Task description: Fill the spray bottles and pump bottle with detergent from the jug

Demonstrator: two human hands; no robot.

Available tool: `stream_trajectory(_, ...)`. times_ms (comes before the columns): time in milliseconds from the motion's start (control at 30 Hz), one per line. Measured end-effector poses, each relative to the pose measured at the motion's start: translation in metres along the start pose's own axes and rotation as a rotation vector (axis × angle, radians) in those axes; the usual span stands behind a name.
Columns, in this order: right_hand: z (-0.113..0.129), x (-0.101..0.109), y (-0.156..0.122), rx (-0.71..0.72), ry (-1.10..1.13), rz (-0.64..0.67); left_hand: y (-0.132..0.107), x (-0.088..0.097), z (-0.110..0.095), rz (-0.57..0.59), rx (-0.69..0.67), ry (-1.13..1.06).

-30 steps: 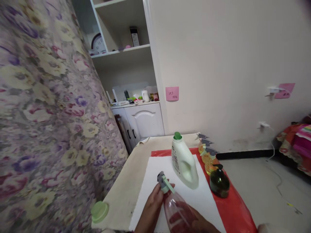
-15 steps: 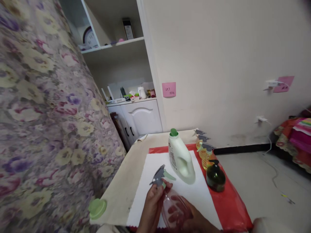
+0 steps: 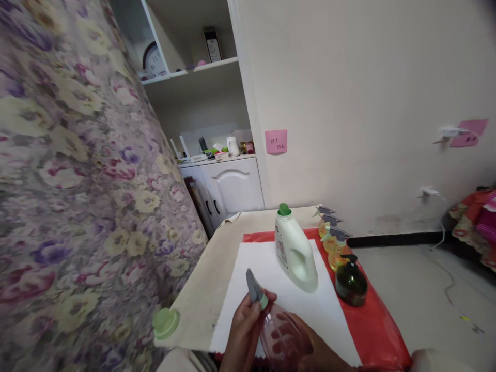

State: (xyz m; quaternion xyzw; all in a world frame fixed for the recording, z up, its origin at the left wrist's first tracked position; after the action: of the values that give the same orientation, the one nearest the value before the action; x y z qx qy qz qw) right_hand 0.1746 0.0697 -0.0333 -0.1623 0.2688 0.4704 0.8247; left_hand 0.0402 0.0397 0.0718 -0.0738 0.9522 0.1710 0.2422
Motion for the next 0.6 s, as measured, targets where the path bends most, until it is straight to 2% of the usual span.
stream_trajectory(100, -0.003, 0.002, 0.002, -0.004, -0.007, -0.028, 0.001, 0.0, 0.004, -0.093, -0.024, 0.022)
stream_trajectory(200, 0.003, -0.004, 0.0, 0.012, 0.011, -0.022, -0.002, 0.002, 0.01, -0.161, 0.019, 0.034)
stream_trajectory(400, 0.026, -0.032, -0.006, 0.085, 0.058, 0.073, -0.009, 0.0, 0.004, -0.026, 0.017, 0.002)
stream_trajectory(467, 0.024, -0.029, -0.006, 0.086, 0.039, 0.068, -0.007, -0.002, 0.002, -0.029, 0.021, -0.007)
stream_trajectory(600, 0.003, -0.008, 0.0, 0.045, -0.038, -0.015, -0.003, -0.006, 0.002, -0.086, 0.018, 0.037)
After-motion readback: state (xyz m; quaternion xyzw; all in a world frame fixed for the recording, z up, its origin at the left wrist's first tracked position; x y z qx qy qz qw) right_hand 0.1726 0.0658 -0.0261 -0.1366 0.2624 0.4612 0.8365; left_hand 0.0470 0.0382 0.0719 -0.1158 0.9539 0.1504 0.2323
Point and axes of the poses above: each hand's wrist, its own y-axis towards the middle knuckle, its own x-axis out of the back of the hand, z = x × y, the point moved 4 cm from there along y, towards the middle knuckle, and after that the axes turned 14 degrees about -x, right-handed, at the moved point
